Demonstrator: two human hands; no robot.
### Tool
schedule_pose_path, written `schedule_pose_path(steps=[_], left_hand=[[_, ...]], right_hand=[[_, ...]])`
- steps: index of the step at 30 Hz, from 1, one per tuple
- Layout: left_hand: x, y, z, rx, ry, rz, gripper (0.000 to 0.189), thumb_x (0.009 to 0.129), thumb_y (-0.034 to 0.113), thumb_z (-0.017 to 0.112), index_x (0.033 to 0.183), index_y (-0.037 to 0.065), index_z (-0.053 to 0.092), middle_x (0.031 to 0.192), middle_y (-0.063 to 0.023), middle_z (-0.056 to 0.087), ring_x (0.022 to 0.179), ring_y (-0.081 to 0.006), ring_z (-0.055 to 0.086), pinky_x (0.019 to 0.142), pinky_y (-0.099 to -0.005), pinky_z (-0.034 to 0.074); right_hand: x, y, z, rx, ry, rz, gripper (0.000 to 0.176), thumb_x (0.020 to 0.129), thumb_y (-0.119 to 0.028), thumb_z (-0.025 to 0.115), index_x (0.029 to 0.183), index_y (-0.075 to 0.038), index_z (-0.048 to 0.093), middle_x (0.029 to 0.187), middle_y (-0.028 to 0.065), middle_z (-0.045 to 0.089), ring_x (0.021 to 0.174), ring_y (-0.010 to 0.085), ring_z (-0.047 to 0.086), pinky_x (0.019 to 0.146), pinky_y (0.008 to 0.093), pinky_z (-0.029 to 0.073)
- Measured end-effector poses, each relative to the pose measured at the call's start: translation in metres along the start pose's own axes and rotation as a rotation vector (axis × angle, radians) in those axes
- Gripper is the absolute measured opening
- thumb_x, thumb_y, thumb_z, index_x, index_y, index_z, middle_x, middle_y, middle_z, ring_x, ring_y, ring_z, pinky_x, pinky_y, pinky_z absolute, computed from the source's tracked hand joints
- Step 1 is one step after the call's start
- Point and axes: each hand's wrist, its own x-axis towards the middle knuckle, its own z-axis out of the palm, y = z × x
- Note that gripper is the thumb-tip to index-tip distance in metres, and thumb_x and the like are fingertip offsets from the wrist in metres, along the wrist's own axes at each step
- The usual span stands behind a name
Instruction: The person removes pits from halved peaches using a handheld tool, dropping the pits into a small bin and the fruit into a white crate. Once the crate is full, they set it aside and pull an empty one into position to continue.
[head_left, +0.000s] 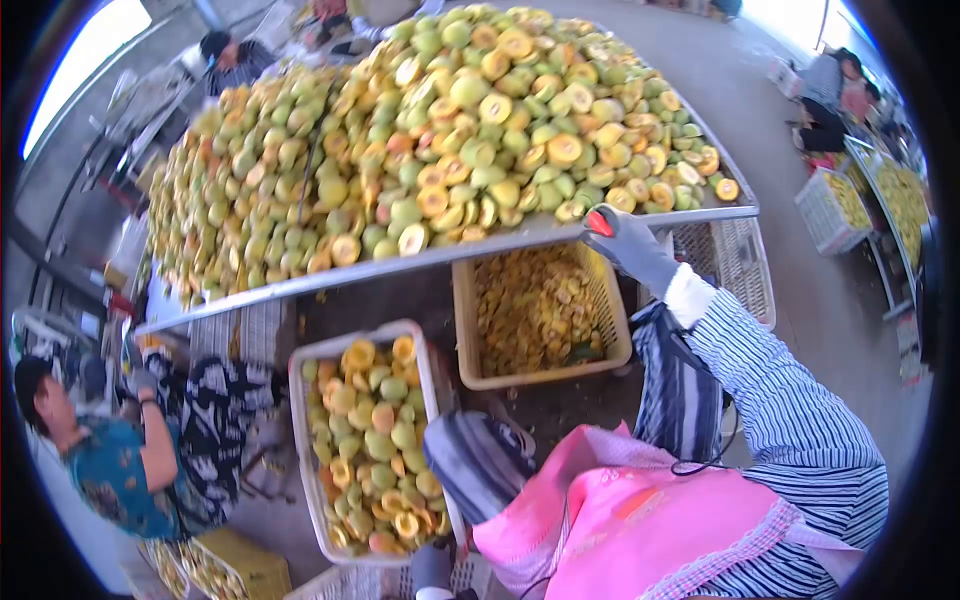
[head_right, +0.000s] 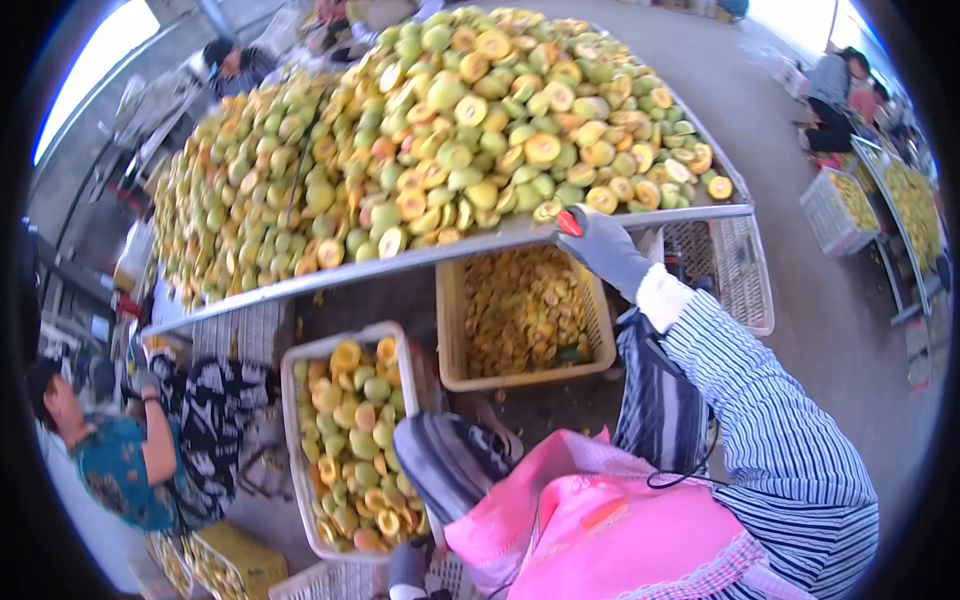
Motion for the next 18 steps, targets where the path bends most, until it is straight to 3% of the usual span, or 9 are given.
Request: schedule_pose_path(steps=[1, 2, 5, 7, 9, 11, 15, 17, 18], left_hand=[[0.018, -0.017, 0.006, 0.219, -0.045, 0.109, 0.032, 0.088, 0.031, 0.065, 0.106, 0.005, 0.072, 0.095, -0.0176, 0.073, 0.09, -0.0326, 0.071, 0.081, -0.041, 0.055], [0.046, -0.084, 0.042, 0.109, 0.011, 0.245, 0.025, 0.097, 0.025, 0.053, 0.101, 0.009, 0.072, 0.096, -0.0172, 0.072, 0.085, -0.0315, 0.07, 0.072, -0.0434, 0.056], [0.059, -0.083, 0.017, 0.19, -0.013, 0.299, 0.022, 0.096, 0.023, 0.056, 0.095, 0.01, 0.073, 0.091, -0.018, 0.072, 0.082, -0.031, 0.069, 0.07, -0.0422, 0.055], [0.05, -0.034, -0.034, -0.199, -0.058, 0.072, 0.027, 0.098, 0.025, 0.054, 0.114, 0.007, 0.069, 0.101, -0.0117, 0.071, 0.084, -0.0202, 0.064, 0.077, -0.0342, 0.052], [0.01, 0.064, -0.107, -0.192, 0.06, 0.006, 0.032, 0.098, 0.025, 0.055, 0.121, 0.004, 0.065, 0.107, -0.0112, 0.07, 0.09, -0.0206, 0.064, 0.082, -0.0331, 0.051], [-0.015, 0.121, -0.146, -0.231, 0.308, 0.2, 0.032, 0.099, 0.021, 0.054, 0.118, -0.002, 0.065, 0.106, -0.0118, 0.07, 0.096, -0.0211, 0.064, 0.084, -0.0336, 0.05], [-0.051, 0.208, -0.174, -1.063, 0.299, 0.358, 0.035, 0.102, 0.016, 0.049, 0.128, -0.005, 0.055, 0.122, -0.016, 0.063, 0.112, -0.0247, 0.061, 0.094, -0.0344, 0.05], [-0.061, 0.239, -0.185, -1.023, 0.152, 0.356, 0.038, 0.102, 0.014, 0.048, 0.135, -0.004, 0.05, 0.132, -0.0159, 0.057, 0.118, -0.0241, 0.058, 0.099, -0.0353, 0.049], [-0.057, 0.259, -0.181, -1.077, 0.215, 0.441, 0.033, 0.098, 0.017, 0.055, 0.124, -0.004, 0.058, 0.117, -0.0156, 0.065, 0.105, -0.025, 0.064, 0.091, -0.0353, 0.052]], right_hand=[[0.017, -0.01, -0.015, -0.078, -0.001, 0.065, 0.038, 0.084, -0.034, 0.069, 0.106, -0.005, 0.058, 0.095, 0.0199, 0.067, 0.091, 0.0401, 0.064, 0.077, 0.0486, 0.048], [0.034, -0.012, -0.018, -0.118, 0.036, 0.075, 0.037, 0.084, -0.034, 0.069, 0.106, -0.006, 0.058, 0.096, 0.0194, 0.067, 0.092, 0.039, 0.065, 0.077, 0.0483, 0.048], [0.083, -0.008, -0.007, -0.213, 0.036, -0.005, 0.037, 0.083, -0.033, 0.068, 0.107, -0.007, 0.058, 0.095, 0.0177, 0.067, 0.091, 0.037, 0.066, 0.078, 0.0475, 0.05], [0.103, -0.025, 0.003, -0.396, -0.033, -0.12, 0.03, 0.086, -0.026, 0.064, 0.11, -0.009, 0.059, 0.099, 0.0146, 0.067, 0.085, 0.0353, 0.069, 0.069, 0.0464, 0.054], [0.124, -0.011, 0.04, -0.695, -0.071, -0.164, 0.025, 0.087, -0.018, 0.061, 0.112, -0.012, 0.061, 0.101, 0.0128, 0.067, 0.081, 0.0322, 0.07, 0.06, 0.0451, 0.055], [0.128, -0.02, 0.044, -0.758, -0.078, -0.197, 0.024, 0.087, -0.012, 0.06, 0.11, -0.011, 0.064, 0.101, 0.0122, 0.066, 0.079, 0.0298, 0.071, 0.055, 0.0436, 0.055], [0.147, -0.004, 0.037, -0.732, -0.073, -0.177, 0.02, 0.086, -0.014, 0.059, 0.104, -0.008, 0.066, 0.099, 0.0128, 0.066, 0.077, 0.0293, 0.071, 0.056, 0.0431, 0.054], [0.139, 0.002, 0.031, -0.682, -0.048, -0.275, 0.017, 0.086, -0.013, 0.058, 0.101, -0.009, 0.065, 0.099, 0.0114, 0.066, 0.077, 0.0283, 0.071, 0.056, 0.0432, 0.054], [0.131, 0.004, 0.032, -0.704, -0.064, -0.326, 0.016, 0.086, -0.013, 0.058, 0.101, -0.009, 0.064, 0.1, 0.01, 0.065, 0.077, 0.0279, 0.071, 0.056, 0.0431, 0.054]])
